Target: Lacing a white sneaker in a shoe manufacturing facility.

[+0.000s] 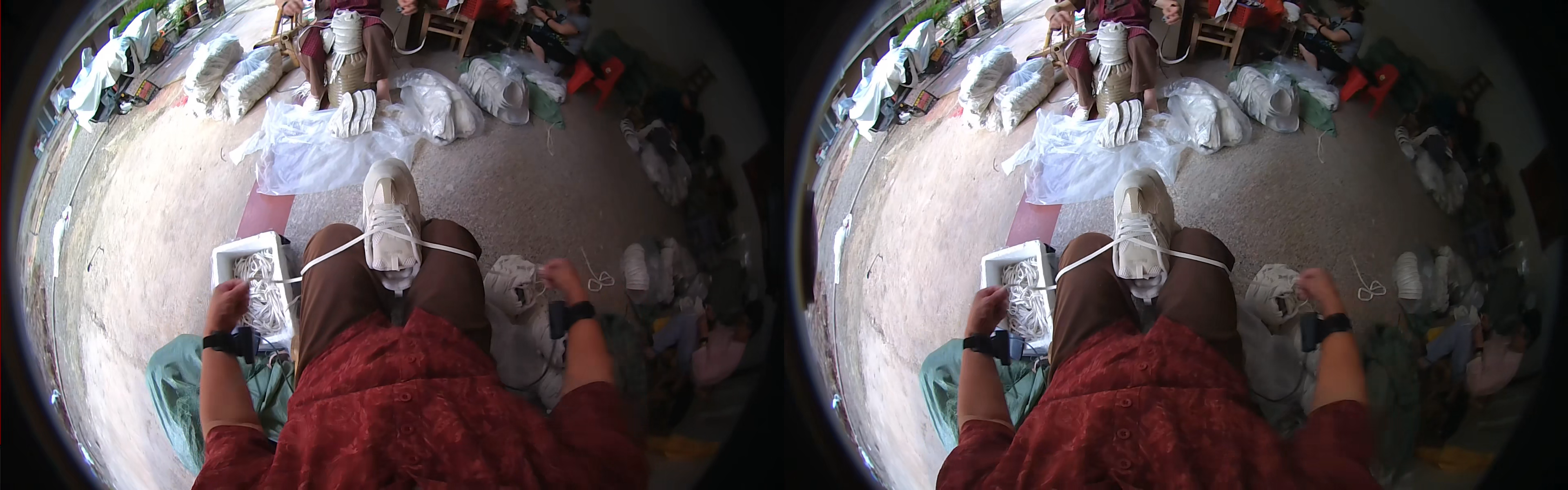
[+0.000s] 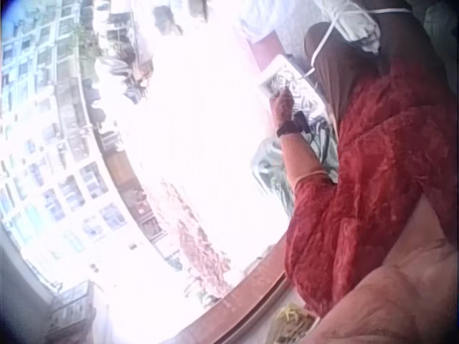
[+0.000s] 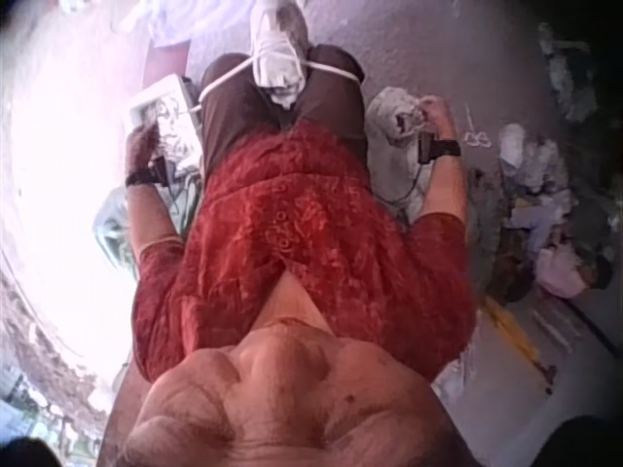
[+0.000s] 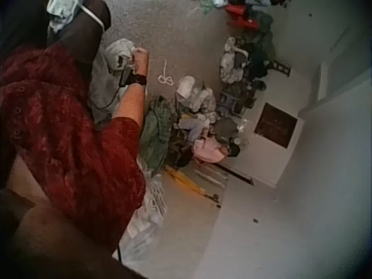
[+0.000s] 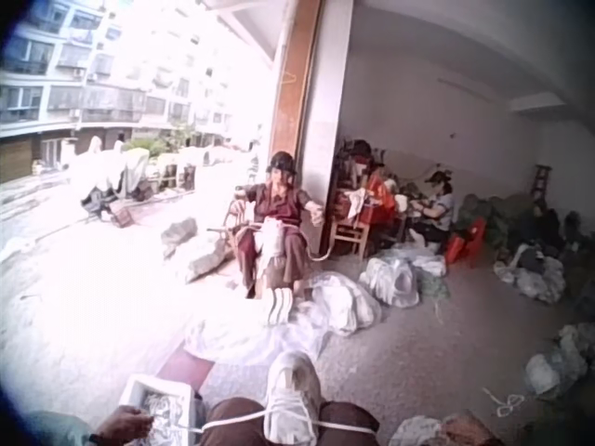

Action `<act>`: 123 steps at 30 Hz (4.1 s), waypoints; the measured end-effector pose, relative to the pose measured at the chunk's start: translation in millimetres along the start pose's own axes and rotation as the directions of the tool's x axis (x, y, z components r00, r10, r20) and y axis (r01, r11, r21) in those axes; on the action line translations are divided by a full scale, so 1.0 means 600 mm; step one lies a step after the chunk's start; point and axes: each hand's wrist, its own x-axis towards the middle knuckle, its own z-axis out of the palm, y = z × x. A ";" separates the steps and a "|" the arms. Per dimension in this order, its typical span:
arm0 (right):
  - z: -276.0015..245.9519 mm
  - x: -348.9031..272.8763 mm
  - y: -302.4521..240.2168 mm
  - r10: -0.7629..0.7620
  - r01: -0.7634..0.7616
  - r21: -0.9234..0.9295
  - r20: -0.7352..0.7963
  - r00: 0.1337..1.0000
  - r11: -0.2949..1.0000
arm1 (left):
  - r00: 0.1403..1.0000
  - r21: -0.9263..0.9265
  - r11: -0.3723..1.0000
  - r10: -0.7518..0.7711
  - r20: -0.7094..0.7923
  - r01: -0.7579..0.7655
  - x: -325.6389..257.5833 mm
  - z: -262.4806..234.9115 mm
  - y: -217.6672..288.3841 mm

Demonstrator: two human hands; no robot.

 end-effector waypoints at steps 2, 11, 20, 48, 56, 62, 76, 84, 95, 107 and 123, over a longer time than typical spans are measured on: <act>0.089 -0.021 -0.128 -0.314 0.212 0.280 0.395 0.864 0.936 | 0.967 0.036 0.999 0.029 0.252 -0.039 0.023 0.131 0.053; 0.286 0.034 -0.346 -0.795 0.816 0.064 -0.190 0.576 0.575 | 0.837 0.214 0.922 0.173 0.519 -0.323 0.119 0.364 0.108; 0.349 0.038 -0.323 -0.689 0.721 -0.054 -0.350 0.635 0.691 | 0.877 0.068 0.946 0.263 0.403 -0.315 0.133 0.374 0.088; 0.320 -0.018 -0.348 -0.924 0.812 -0.499 0.054 0.378 0.303 | 0.931 0.205 0.925 0.266 0.248 -0.319 0.130 0.375 0.077; 0.302 -0.058 -0.392 -0.937 0.969 -0.247 0.344 0.062 -0.026 | 0.947 0.044 0.957 0.277 0.165 -0.288 0.130 0.388 0.076; 0.362 -0.056 -0.398 -0.958 0.949 -0.169 0.061 0.279 0.266 | 0.941 0.111 0.949 0.270 0.204 -0.296 0.146 0.392 0.061; 0.389 -0.004 -0.376 -0.950 0.900 -0.305 -0.120 0.289 0.312 | 0.863 0.720 0.555 0.491 0.120 -0.416 0.105 0.426 0.071; 0.390 0.002 -0.380 -0.929 0.899 -0.235 -0.128 0.348 0.369 | 0.616 0.758 0.118 0.667 0.419 -0.642 0.101 0.429 0.067; 0.385 -0.016 -0.403 -0.979 0.871 -0.466 0.048 0.198 0.153 | 0.797 0.483 0.645 0.555 0.237 -0.592 0.106 0.403 0.080; 0.273 -0.056 -0.392 -0.922 0.916 -0.109 -0.030 0.385 0.386 | 0.540 0.288 0.456 0.703 0.462 -0.842 0.095 0.421 0.112; 0.302 -0.009 -0.370 -0.887 0.887 0.034 0.062 0.458 0.460 | 0.519 0.670 -0.077 0.571 0.636 -0.738 0.083 0.424 0.151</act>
